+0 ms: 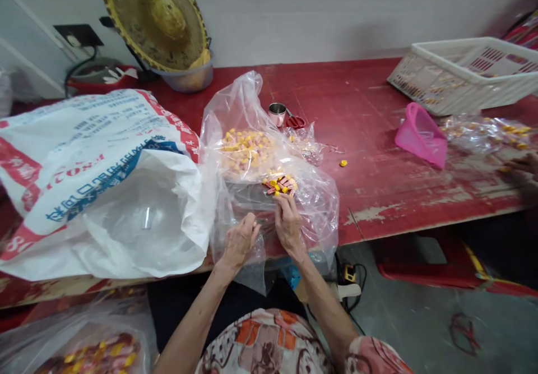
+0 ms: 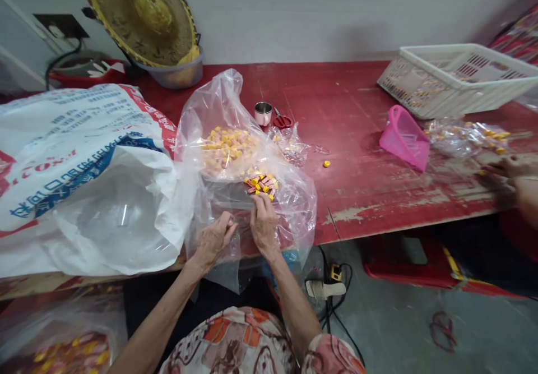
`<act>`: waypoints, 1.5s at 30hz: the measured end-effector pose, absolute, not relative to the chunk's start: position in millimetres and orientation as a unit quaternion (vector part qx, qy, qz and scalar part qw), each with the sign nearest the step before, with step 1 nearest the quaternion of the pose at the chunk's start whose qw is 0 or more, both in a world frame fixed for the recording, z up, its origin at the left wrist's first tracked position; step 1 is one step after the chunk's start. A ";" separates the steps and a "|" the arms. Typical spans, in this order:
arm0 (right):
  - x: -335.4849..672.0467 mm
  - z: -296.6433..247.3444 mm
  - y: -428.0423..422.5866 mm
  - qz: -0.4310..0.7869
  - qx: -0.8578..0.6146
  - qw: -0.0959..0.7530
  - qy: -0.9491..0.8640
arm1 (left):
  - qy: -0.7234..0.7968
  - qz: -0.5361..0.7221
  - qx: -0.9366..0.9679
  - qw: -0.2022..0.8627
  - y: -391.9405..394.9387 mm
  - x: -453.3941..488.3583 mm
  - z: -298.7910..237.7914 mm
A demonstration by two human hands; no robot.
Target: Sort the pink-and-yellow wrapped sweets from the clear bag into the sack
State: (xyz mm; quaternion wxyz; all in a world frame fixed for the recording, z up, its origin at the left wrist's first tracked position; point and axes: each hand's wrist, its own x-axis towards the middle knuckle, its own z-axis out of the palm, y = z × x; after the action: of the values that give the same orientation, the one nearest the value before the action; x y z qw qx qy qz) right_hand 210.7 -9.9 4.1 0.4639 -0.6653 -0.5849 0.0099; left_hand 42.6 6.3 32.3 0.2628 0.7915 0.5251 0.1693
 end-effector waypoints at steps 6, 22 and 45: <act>232.7 -0.5 26.5 0.010 -0.746 0.273 -0.608 | 0.503 0.257 0.688 0.456 20.1 19.0 38.8; 176.6 4.5 -12.5 0.126 -0.644 0.471 -0.590 | 0.550 0.296 0.760 0.180 -8.1 24.3 28.5; 158.1 0.1 -15.5 0.263 -0.648 0.479 -0.531 | 0.556 0.368 0.589 0.457 9.2 4.8 42.0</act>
State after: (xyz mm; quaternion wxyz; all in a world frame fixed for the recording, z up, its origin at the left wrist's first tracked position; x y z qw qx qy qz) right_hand 158.1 -15.5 0.1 0.4785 -0.6478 -0.5310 0.2634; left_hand 4.8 9.2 42.0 0.4573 0.5889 0.5556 0.3679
